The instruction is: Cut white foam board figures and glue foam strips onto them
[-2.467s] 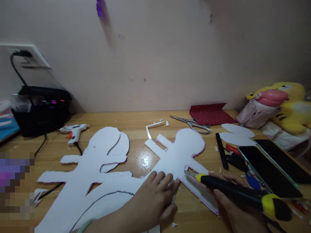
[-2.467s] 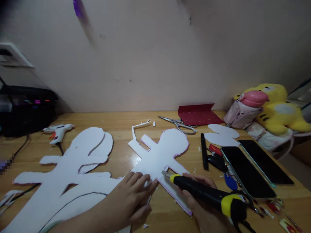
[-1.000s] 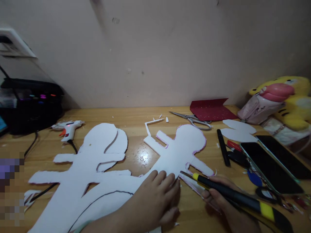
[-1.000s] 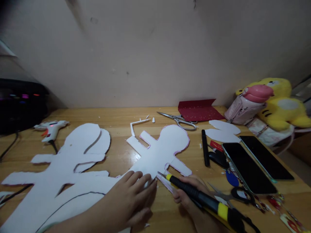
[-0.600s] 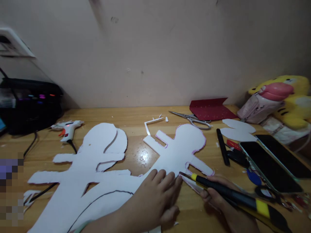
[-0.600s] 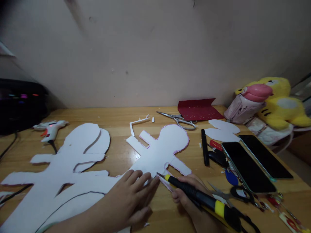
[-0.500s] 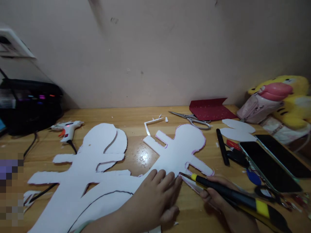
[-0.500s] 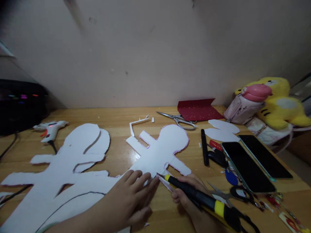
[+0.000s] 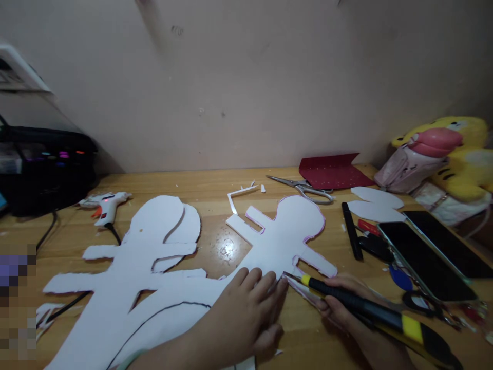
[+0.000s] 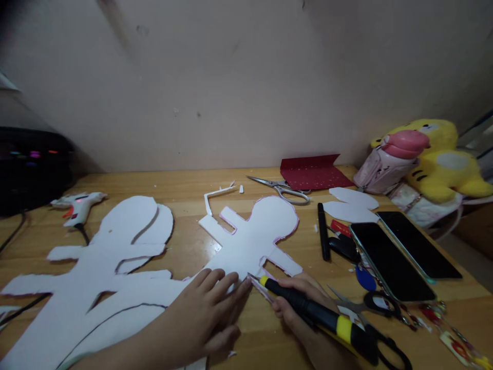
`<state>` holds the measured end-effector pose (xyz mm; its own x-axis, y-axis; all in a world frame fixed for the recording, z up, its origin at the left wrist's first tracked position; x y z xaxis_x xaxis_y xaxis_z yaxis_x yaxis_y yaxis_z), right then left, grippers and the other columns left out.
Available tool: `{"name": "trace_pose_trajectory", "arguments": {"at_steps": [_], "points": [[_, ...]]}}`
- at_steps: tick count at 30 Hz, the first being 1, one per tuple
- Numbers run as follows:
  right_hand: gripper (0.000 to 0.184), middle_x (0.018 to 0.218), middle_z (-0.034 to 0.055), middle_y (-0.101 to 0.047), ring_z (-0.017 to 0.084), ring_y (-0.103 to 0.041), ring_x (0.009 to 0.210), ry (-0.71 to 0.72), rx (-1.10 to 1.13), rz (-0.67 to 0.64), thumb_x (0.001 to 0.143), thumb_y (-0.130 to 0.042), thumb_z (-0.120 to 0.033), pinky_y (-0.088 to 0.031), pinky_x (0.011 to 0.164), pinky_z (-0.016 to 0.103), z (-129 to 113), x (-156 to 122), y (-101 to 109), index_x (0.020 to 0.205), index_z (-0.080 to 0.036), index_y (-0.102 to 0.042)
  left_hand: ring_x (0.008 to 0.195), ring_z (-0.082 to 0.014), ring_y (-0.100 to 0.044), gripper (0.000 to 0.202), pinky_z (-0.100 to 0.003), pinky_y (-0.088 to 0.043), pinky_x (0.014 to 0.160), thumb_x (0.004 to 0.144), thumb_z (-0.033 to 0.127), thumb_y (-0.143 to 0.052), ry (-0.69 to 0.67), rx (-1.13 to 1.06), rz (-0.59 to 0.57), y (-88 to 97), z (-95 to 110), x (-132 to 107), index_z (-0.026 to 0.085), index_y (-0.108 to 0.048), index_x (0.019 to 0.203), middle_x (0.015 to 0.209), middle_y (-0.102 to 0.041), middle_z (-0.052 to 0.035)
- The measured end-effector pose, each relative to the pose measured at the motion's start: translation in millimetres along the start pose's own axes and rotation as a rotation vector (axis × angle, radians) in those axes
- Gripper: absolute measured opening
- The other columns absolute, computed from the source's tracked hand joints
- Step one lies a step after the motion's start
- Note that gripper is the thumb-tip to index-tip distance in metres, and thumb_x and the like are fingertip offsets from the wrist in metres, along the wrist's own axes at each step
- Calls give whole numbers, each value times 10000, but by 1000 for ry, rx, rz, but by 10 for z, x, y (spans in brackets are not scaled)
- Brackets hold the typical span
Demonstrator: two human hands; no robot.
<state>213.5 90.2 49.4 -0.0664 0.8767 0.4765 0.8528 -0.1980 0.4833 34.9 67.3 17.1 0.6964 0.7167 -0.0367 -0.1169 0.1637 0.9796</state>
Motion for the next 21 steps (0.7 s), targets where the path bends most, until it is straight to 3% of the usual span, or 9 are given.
{"name": "trace_pose_trajectory", "arguments": {"at_steps": [4, 7, 11, 15, 21], "points": [[136, 664, -3, -738, 202, -710, 506, 101, 72, -15, 792, -687, -226, -569, 434, 223, 45, 37, 20, 889, -302, -743, 1007, -299, -498, 616, -460, -455, 876, 969, 468, -513, 7, 4, -8, -11, 7, -15, 149, -389, 1482, 1228, -586, -104], [170, 700, 3, -751, 192, -716, 528, 148, 36, -102, 793, -702, -221, -574, 466, 222, 140, 42, -23, 939, -291, -755, 1002, -296, -498, 609, -461, -460, 867, 978, 464, -499, 5, -6, -7, -12, 4, -12, 151, -380, 1487, 1235, -582, -97], [101, 660, -2, -731, 176, -696, 504, 270, -62, -75, 815, -695, -248, -553, 446, 213, 19, 49, -45, 894, -282, -748, 1005, -295, -498, 594, -458, -462, 858, 990, 455, -476, 4, -3, -2, -8, -4, 1, 148, -376, 1489, 1249, -578, -98], [96, 647, 6, -688, 175, -666, 529, 173, -95, 17, 867, -643, -313, -553, 483, 250, -87, 53, -28, 811, -269, -707, 1012, -292, -500, 584, -457, -458, 867, 978, 445, -501, 4, -3, -9, -15, -6, 2, 155, -397, 1475, 1264, -575, -96], [68, 723, 8, -703, 184, -674, 593, 110, -96, -117, 856, -648, -282, -584, 554, 279, -73, 29, -122, 884, -275, -710, 1019, -292, -500, 577, -456, -456, 868, 969, 436, -505, 4, -3, -6, -10, -9, 0, 154, -411, 1464, 1277, -571, -104]]}}
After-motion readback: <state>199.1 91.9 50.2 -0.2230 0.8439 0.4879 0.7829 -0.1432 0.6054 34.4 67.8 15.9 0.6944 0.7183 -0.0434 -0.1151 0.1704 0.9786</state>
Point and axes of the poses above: each hand's wrist, its own x-axis towards the middle knuckle, its own y-axis out of the back of the hand, z = x × y, the point moved 8 cm from there along x, towards the middle knuckle
